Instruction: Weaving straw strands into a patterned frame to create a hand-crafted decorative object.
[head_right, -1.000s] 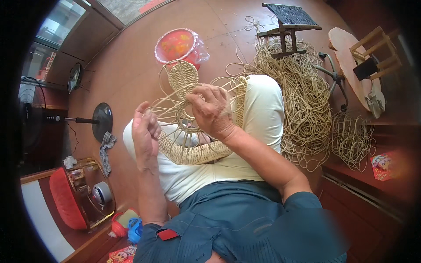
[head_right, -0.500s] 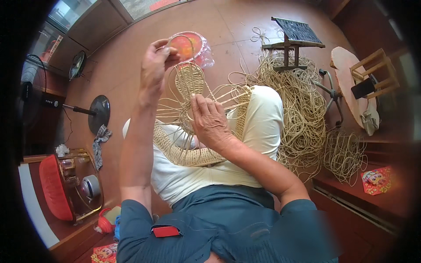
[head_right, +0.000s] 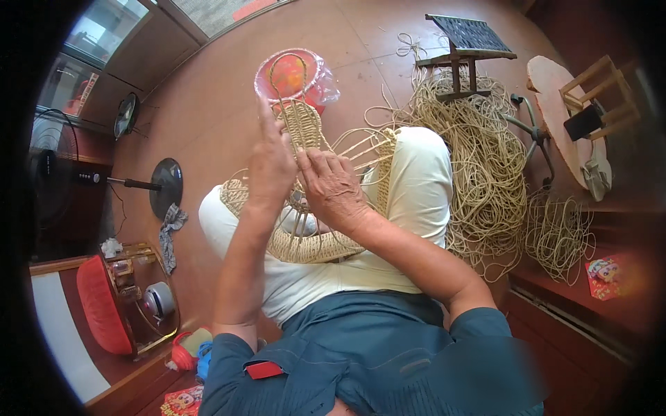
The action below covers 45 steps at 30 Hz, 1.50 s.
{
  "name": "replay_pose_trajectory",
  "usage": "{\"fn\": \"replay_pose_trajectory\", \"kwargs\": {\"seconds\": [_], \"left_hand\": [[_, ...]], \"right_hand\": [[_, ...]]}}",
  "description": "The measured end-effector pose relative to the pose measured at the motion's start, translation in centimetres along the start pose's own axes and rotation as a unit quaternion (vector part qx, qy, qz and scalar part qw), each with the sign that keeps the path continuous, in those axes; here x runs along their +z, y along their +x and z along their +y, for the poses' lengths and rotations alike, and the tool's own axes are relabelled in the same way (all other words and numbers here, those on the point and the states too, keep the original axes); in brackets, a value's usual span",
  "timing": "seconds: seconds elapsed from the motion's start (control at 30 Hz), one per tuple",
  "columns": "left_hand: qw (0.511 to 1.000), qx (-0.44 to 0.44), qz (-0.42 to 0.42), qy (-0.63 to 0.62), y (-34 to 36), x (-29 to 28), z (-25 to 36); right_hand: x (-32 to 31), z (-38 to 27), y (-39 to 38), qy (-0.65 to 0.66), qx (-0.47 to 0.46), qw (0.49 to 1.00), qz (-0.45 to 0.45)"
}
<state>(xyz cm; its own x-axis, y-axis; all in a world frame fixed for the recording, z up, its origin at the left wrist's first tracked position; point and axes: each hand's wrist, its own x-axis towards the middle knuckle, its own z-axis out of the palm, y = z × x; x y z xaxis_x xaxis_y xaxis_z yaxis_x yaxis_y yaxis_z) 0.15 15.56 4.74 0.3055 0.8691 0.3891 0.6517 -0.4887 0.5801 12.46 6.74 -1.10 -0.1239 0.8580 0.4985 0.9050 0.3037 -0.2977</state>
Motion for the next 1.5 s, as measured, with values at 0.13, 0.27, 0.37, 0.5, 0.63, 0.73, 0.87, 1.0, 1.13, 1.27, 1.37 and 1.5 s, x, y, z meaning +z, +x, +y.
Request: {"fn": "replay_pose_trajectory", "kwargs": {"seconds": [0.13,0.27,0.37,0.5,0.63,0.73,0.87,1.0,1.13,1.27,1.37,1.5], "left_hand": [[0.985,-0.085,-0.105,0.104,0.6,1.4,1.2],[0.975,-0.111,-0.143,0.129,1.9,1.3,0.6],[0.982,-0.111,-0.132,0.073,1.7,1.0,-0.3],[0.997,-0.011,-0.042,0.058,0.4,1.4,-0.9],[0.999,0.013,0.003,-0.031,-1.0,1.3,-1.3],[0.998,-0.021,0.011,-0.051,-2.7,0.6,-1.5],[0.992,-0.098,0.028,-0.074,-5.0,-0.2,-1.5],[0.991,-0.103,0.058,-0.062,-6.0,-1.1,-1.7],[0.989,-0.136,0.024,-0.046,-5.9,-2.8,-2.3],[0.989,-0.135,0.046,-0.027,-4.1,-4.7,-3.6],[0.991,-0.118,0.054,-0.033,-1.8,-4.7,-4.6],[0.99,-0.078,0.037,-0.113,1.3,-3.1,-6.3]], "right_hand": [[0.2,0.2,0.1,0.021,-0.004,1.0,0.006],[0.2,0.3,0.0,0.018,0.0,1.0,0.008],[0.1,0.3,-0.1,0.026,0.021,0.999,-0.01],[-0.1,0.2,-0.1,0.025,0.011,1.0,0.0],[-0.3,0.2,0.0,0.054,0.015,0.998,0.021],[-0.4,0.3,0.3,0.06,0.021,0.998,0.021],[-0.9,0.1,0.5,0.067,0.026,0.997,0.023],[-1.0,0.1,1.0,0.067,0.009,0.997,0.032],[-0.2,0.3,1.4,0.046,-0.048,0.997,0.042],[0.5,0.4,0.9,0.058,-0.05,0.997,0.007],[0.7,0.3,0.7,0.049,-0.047,0.998,0.0],[0.6,0.2,0.9,0.023,-0.048,0.999,-0.002]]}}
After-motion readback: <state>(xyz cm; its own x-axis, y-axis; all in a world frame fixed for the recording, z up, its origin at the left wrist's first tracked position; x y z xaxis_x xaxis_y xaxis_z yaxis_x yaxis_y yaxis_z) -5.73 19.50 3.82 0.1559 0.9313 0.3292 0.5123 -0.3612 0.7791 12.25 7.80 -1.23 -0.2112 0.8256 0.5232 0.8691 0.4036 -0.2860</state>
